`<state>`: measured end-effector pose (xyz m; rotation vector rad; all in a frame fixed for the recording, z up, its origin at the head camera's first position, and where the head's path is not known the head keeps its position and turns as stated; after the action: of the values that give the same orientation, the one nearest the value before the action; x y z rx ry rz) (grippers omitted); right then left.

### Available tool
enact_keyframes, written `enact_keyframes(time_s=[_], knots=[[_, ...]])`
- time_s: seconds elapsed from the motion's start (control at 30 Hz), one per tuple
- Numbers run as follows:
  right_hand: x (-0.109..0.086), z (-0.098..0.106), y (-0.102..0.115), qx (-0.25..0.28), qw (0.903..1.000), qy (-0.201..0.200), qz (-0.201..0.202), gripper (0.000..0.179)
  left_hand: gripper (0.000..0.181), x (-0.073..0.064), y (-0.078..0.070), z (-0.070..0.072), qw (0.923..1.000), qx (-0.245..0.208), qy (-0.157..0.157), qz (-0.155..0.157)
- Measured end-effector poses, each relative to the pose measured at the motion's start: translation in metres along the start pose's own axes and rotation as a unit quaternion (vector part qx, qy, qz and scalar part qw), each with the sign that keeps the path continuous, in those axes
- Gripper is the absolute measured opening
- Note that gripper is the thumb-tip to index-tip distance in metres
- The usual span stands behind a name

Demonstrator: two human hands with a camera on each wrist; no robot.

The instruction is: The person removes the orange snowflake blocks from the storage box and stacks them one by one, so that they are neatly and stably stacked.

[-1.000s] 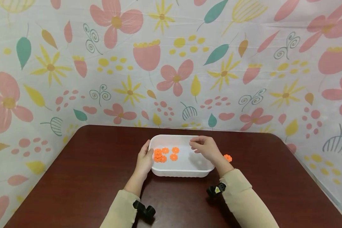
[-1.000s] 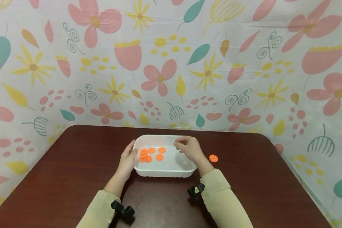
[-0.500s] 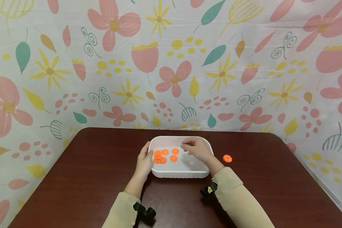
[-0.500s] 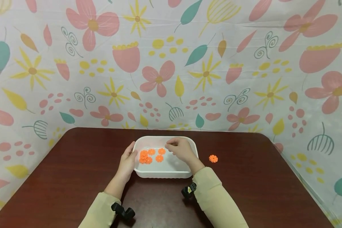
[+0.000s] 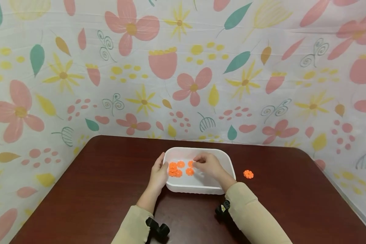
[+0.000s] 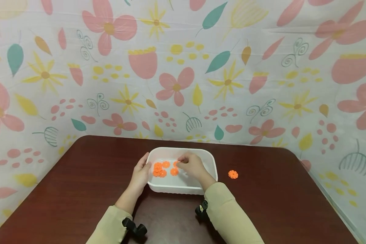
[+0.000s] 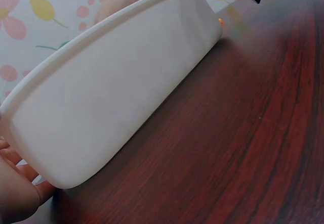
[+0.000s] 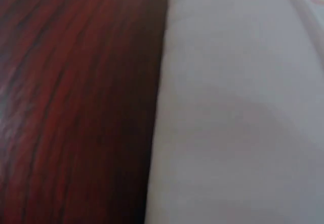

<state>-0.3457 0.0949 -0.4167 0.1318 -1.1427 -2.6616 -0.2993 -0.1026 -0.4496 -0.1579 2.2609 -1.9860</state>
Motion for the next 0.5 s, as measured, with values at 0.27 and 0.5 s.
enact_keyframes(time_s=[0.27, 0.5], knots=[[-0.003, -0.006, -0.006, -0.032, 0.9989, 0.025, 0.022, 0.019, 0.050, 0.000, 0.001, -0.003, 1.0000, 0.003, -0.005, 0.002], [-0.002, -0.017, -0.006, -0.067, 0.9959, 0.059, 0.017, 0.022, 0.050, -0.001, -0.001, 0.000, 0.9999, 0.010, -0.004, 0.001]])
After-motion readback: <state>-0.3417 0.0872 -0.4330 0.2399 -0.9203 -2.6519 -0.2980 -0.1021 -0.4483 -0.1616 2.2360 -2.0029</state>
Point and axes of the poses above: each hand's wrist, its own x-axis towards the middle knuckle, its own z-axis out of the back of the hand, y = z × x, the point moved 6 cm from there along x, towards the middle knuckle, and after that the axes turned 8 degrees about -x, right-handed, at the moved point
